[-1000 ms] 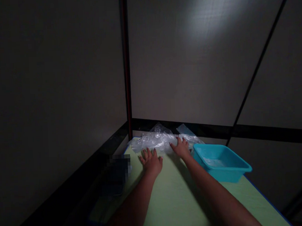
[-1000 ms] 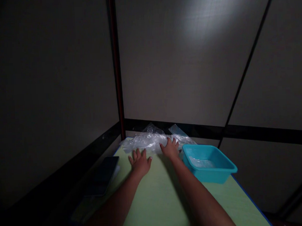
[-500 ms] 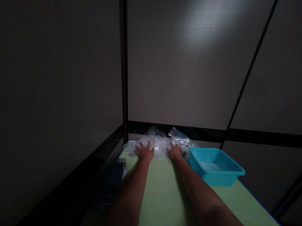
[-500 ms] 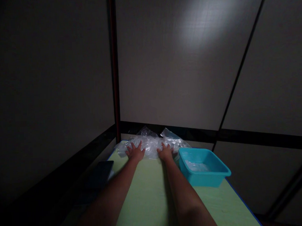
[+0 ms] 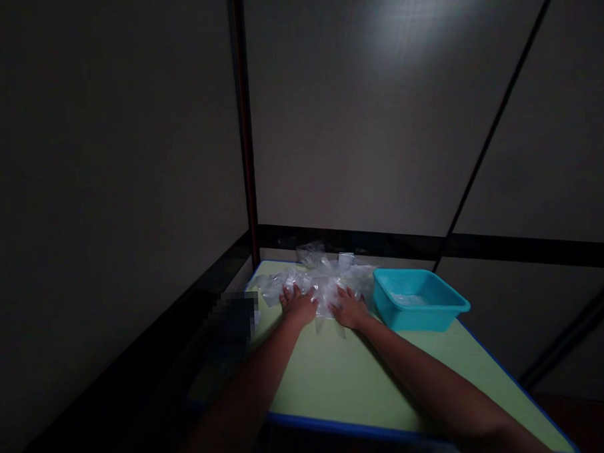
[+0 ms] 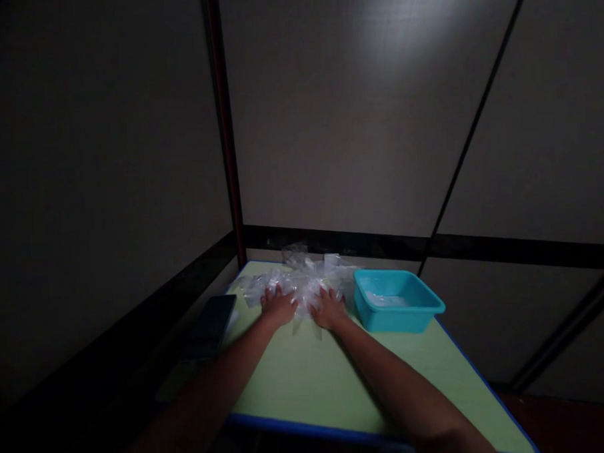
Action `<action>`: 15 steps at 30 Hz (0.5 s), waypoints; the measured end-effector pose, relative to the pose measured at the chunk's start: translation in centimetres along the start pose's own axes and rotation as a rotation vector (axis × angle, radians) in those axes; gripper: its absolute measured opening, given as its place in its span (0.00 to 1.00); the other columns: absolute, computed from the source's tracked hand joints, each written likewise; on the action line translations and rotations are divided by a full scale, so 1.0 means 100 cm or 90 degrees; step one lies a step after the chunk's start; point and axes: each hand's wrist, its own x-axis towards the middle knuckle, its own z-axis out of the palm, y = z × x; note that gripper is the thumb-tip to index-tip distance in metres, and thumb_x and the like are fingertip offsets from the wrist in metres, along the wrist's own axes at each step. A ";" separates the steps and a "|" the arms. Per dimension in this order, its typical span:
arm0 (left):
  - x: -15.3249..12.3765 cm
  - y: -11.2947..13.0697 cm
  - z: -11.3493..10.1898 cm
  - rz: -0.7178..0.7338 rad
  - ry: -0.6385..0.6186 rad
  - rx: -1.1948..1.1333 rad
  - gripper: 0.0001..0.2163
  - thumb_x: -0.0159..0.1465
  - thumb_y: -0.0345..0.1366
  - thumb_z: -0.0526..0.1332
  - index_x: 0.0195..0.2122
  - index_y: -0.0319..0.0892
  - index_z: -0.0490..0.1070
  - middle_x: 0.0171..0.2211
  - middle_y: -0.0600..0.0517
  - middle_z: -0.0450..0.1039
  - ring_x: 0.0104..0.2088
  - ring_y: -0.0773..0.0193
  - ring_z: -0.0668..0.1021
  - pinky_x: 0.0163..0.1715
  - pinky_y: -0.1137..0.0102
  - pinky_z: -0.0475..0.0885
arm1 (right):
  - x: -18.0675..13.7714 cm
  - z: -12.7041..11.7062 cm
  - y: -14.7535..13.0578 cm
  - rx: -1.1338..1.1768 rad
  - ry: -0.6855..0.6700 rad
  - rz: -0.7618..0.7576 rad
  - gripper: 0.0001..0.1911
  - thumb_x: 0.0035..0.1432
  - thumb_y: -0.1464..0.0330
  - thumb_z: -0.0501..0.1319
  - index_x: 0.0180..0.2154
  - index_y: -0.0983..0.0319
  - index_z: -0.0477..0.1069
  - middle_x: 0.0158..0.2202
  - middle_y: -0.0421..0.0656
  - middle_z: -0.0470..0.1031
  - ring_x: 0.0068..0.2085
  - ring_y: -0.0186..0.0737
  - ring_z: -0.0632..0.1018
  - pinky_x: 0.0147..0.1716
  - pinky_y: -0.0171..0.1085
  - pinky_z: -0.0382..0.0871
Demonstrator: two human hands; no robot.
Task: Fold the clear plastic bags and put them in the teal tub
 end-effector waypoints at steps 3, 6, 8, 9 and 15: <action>-0.022 -0.002 -0.001 0.016 -0.003 -0.006 0.23 0.60 0.52 0.53 0.56 0.57 0.64 0.65 0.50 0.49 0.64 0.37 0.46 0.57 0.42 0.42 | -0.026 -0.001 -0.001 0.013 0.009 -0.015 0.28 0.61 0.53 0.48 0.60 0.54 0.58 0.66 0.47 0.47 0.64 0.63 0.48 0.54 0.68 0.41; -0.037 -0.008 -0.007 0.034 0.019 -0.021 0.23 0.59 0.51 0.55 0.56 0.55 0.65 0.65 0.50 0.49 0.65 0.38 0.42 0.57 0.43 0.43 | -0.044 -0.009 -0.004 0.025 0.040 -0.020 0.31 0.60 0.53 0.50 0.61 0.58 0.55 0.66 0.50 0.48 0.65 0.61 0.45 0.55 0.66 0.41; -0.044 -0.012 -0.012 0.053 0.060 -0.035 0.25 0.58 0.48 0.57 0.58 0.56 0.62 0.65 0.50 0.48 0.65 0.41 0.40 0.58 0.43 0.43 | -0.053 -0.017 -0.007 0.033 0.081 -0.010 0.35 0.58 0.52 0.51 0.63 0.60 0.51 0.66 0.52 0.48 0.65 0.59 0.44 0.55 0.65 0.42; -0.047 -0.014 -0.016 0.064 0.086 -0.043 0.26 0.58 0.45 0.58 0.59 0.56 0.60 0.65 0.50 0.48 0.65 0.43 0.40 0.58 0.44 0.43 | -0.057 -0.021 -0.009 0.038 0.114 -0.007 0.36 0.58 0.52 0.53 0.63 0.60 0.49 0.65 0.51 0.49 0.64 0.59 0.45 0.55 0.63 0.43; -0.062 -0.014 -0.027 0.137 0.227 -0.111 0.25 0.58 0.30 0.56 0.58 0.45 0.59 0.57 0.47 0.61 0.59 0.53 0.59 0.59 0.58 0.54 | -0.079 -0.037 -0.032 -0.018 0.269 -0.068 0.33 0.58 0.56 0.56 0.62 0.58 0.53 0.56 0.51 0.62 0.56 0.55 0.60 0.51 0.49 0.55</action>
